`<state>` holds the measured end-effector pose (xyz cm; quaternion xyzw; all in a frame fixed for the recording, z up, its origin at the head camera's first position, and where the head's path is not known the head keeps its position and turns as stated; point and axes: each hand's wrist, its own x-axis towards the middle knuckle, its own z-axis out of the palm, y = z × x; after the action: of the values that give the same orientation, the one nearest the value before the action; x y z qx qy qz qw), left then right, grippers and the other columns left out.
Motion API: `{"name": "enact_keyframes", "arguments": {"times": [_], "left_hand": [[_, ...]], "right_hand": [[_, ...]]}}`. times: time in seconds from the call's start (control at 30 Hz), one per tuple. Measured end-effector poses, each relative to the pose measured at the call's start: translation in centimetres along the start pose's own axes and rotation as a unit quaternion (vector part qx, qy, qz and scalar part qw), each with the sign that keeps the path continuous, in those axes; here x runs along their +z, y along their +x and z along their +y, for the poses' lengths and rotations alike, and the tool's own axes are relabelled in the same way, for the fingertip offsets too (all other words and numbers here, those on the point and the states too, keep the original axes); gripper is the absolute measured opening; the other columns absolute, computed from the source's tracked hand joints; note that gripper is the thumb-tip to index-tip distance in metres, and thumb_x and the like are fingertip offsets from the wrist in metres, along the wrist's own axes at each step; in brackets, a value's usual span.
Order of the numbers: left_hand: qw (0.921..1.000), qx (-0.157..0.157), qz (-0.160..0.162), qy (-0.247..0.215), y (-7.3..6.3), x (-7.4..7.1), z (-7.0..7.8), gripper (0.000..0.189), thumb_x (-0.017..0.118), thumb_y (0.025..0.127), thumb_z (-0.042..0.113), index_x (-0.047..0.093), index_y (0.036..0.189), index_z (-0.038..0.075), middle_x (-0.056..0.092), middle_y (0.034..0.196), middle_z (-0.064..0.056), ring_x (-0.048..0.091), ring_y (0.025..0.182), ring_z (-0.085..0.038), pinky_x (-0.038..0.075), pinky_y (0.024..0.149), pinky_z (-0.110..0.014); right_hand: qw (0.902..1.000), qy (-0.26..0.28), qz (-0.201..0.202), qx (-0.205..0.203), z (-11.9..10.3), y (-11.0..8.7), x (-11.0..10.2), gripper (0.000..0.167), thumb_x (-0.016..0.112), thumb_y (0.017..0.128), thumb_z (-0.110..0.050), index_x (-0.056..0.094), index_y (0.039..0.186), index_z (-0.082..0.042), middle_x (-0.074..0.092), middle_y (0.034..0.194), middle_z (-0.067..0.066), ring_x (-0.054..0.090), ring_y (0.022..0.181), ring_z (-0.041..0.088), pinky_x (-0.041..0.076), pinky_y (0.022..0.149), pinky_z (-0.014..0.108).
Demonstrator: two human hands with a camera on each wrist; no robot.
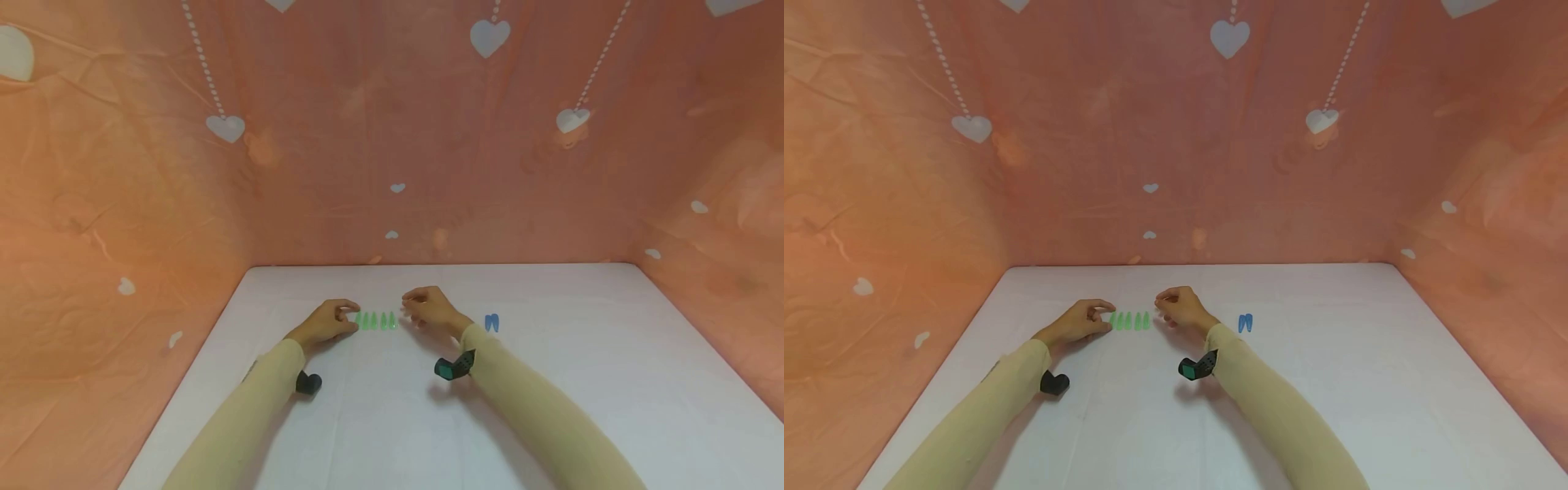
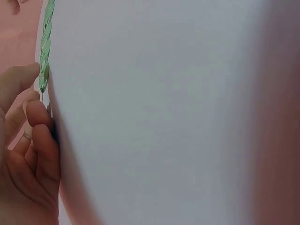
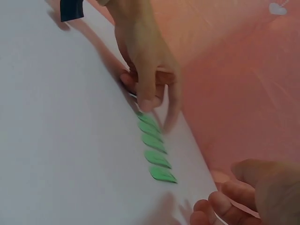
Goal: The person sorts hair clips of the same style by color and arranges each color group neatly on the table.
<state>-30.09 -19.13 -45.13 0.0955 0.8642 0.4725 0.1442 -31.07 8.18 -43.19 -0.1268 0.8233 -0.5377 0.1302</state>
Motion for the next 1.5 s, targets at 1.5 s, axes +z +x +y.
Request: {"name": "enact_keyframes", "arguments": {"times": [1.5], "left_hand": [[0.9985,0.051,0.019,0.008,1.1,6.2,6.4,0.028,0.065,0.098,0.016,0.067,0.124,0.006,0.069,0.098,-0.014,0.061,0.064,-0.015,0.05,0.053,-0.026]], "right_hand": [[0.9881,-0.137,0.035,-0.059,4.0,-6.6,-11.1,0.037,0.057,0.102,-0.012,0.058,0.132,0.009,0.063,0.127,0.03,0.069,0.091,0.03,0.057,0.069,0.032]]}}
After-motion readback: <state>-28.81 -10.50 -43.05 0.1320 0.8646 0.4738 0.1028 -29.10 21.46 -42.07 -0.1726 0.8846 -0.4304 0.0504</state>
